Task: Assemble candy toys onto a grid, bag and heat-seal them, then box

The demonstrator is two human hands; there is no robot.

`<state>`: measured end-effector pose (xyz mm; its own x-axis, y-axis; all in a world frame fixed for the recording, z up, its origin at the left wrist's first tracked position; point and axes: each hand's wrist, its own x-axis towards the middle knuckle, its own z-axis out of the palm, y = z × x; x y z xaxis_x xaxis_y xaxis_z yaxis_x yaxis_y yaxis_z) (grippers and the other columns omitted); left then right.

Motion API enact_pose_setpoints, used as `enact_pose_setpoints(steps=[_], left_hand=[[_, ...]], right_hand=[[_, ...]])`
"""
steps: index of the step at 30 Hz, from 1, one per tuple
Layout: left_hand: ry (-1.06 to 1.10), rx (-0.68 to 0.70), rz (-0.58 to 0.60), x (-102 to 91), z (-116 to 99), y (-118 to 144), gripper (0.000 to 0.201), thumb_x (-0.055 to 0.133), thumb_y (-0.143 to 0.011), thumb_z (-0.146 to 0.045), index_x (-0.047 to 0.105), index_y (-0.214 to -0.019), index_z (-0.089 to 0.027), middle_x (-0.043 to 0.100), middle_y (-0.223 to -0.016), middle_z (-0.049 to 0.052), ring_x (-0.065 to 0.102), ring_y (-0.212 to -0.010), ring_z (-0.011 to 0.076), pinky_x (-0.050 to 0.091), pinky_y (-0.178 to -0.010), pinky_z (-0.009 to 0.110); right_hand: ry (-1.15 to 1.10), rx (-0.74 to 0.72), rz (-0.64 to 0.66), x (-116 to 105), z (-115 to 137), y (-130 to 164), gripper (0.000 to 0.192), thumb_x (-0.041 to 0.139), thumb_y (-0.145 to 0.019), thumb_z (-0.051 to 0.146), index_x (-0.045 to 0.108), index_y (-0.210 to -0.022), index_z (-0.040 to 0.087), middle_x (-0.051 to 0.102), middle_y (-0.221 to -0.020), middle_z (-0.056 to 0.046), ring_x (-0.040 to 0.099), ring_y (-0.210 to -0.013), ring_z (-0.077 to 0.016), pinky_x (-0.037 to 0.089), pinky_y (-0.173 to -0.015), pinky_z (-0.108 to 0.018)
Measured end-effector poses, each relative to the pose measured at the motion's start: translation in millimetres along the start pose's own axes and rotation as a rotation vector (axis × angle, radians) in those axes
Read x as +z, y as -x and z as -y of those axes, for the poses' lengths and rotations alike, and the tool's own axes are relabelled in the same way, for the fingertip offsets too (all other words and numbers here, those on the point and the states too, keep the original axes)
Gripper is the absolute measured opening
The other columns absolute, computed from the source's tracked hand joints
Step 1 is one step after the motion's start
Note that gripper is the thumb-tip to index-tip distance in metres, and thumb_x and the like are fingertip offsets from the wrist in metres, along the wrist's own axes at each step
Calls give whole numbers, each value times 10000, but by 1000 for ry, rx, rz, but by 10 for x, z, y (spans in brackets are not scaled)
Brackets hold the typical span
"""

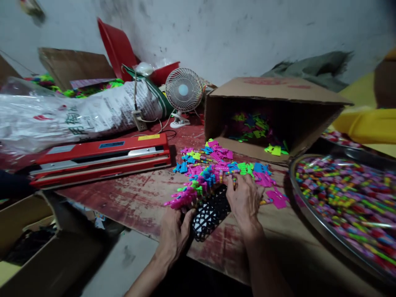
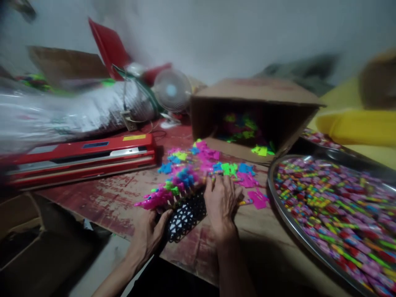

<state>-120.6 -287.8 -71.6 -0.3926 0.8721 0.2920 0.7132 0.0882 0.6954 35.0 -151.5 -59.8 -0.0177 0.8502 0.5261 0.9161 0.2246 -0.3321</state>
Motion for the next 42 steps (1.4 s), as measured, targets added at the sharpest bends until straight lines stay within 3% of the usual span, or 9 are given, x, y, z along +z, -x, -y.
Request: enact_pose_setpoints(steps=[2, 6, 14, 19, 23, 28, 32, 37, 42], left_hand=[[5, -12, -26, 18, 20, 28, 324, 474, -899, -402, 634, -764, -155, 659, -769, 92, 626, -768, 218, 508, -688, 338], [-4, 29, -89, 108, 136, 120, 228, 446, -894, -266, 651, -924, -171, 681, -866, 107, 641, -821, 226, 532, -723, 359], [101, 95, -106, 243, 251, 131, 348, 488, -861, -193, 617, -1185, -183, 654, -1133, 136, 602, -1066, 249, 492, -941, 406], [151, 3, -118, 238, 212, 116, 334, 482, -871, -217, 623, -1172, -175, 655, -1129, 140, 602, -1061, 257, 487, -933, 413], [155, -2, -94, 225, 201, 109, 302, 475, -868, -218, 639, -1117, -167, 669, -1060, 140, 617, -993, 258, 499, -867, 413], [128, -6, -110, 183, 172, 90, 245, 474, -892, -275, 655, -1001, -150, 676, -922, 111, 628, -872, 226, 508, -791, 365], [103, 1, -114, 159, 177, 73, 287, 450, -914, -338, 652, -944, -135, 671, -868, 109, 626, -823, 221, 508, -749, 356], [85, -18, -108, 110, 145, 27, 302, 447, -895, -336, 658, -885, -120, 679, -856, 123, 631, -807, 238, 504, -756, 392], [62, -18, -53, 68, 110, 10, 263, 454, -876, -295, 654, -909, -128, 672, -909, 118, 613, -881, 231, 485, -801, 374]], right_hand=[[-89, -188, 62, 17, 61, 44, 250, 449, -896, 305, 677, -885, 201, 687, -932, -84, 577, -933, -251, 298, -854, -390], [-311, -436, 295, 215, 19, 123, 190, 438, -788, 211, 581, -663, 214, 661, -741, -34, 601, -768, -195, 347, -773, -340], [-419, -471, 96, 644, -192, 167, 199, 460, -793, 305, 650, -750, 266, 729, -796, -58, 670, -825, -252, 385, -790, -402], [-446, -385, 88, 598, -117, 163, 217, 460, -813, 346, 645, -752, 250, 723, -790, -97, 670, -782, -255, 434, -780, -397], [-534, -201, 182, 542, -61, 126, 337, 418, -868, 456, 565, -658, 237, 622, -569, -54, 571, -506, -189, 404, -536, -300], [-279, -86, -45, 370, -115, 50, 523, 377, -897, 611, 579, -635, 206, 606, -557, -55, 557, -544, -199, 340, -578, -311], [-55, -126, -153, 196, -62, 57, 439, 371, -953, 477, 669, -870, 166, 692, -798, -95, 604, -783, -246, 327, -727, -352], [-267, -431, 181, 98, 155, 158, 214, 445, -871, 168, 650, -811, 190, 682, -887, -50, 572, -896, -202, 299, -857, -344], [-365, -433, 377, 68, 184, 154, 145, 482, -822, 204, 592, -728, 198, 668, -839, -32, 548, -920, -208, 285, -863, -341]])
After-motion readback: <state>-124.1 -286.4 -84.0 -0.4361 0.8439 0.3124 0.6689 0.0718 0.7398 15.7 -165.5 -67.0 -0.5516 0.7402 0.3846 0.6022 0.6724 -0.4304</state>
